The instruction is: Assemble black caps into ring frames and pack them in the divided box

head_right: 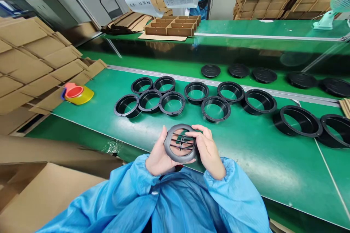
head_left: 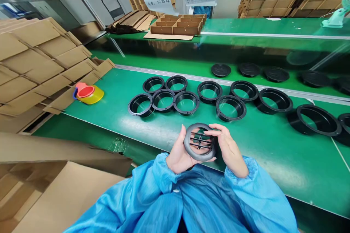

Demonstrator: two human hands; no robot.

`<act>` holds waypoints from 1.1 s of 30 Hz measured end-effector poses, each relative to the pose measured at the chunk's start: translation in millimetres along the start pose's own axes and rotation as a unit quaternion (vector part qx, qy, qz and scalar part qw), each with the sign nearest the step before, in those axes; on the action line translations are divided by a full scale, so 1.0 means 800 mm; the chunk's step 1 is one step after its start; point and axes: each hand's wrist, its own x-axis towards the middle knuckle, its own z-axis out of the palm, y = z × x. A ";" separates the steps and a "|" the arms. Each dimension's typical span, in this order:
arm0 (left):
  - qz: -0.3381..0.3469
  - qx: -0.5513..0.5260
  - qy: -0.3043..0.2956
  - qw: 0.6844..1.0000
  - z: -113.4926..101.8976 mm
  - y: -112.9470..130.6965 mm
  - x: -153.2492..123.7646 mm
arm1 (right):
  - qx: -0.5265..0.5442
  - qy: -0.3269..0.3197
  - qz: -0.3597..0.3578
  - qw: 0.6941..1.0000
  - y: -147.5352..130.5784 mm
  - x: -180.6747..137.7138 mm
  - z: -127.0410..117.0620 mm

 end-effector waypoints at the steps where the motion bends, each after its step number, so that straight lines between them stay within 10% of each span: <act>1: -0.001 -0.005 0.005 1.000 0.000 0.000 0.001 | -0.004 -0.002 -0.002 1.000 0.000 -0.001 -0.001; 12: 0.016 -0.053 0.038 0.998 0.011 0.010 0.013 | -0.246 -0.084 -0.207 0.943 -0.003 -0.016 0.006; 24: -0.006 0.061 -0.023 0.998 0.042 -0.002 0.038 | -0.324 -0.080 -0.143 0.932 -0.030 0.027 -0.030; 28: 0.041 0.183 0.051 0.981 0.037 0.011 0.045 | -0.430 0.067 -0.126 0.892 -0.013 0.091 -0.072; 33: 0.135 0.367 0.140 0.910 0.012 0.023 0.054 | -0.551 0.049 -0.103 0.827 0.031 0.127 -0.090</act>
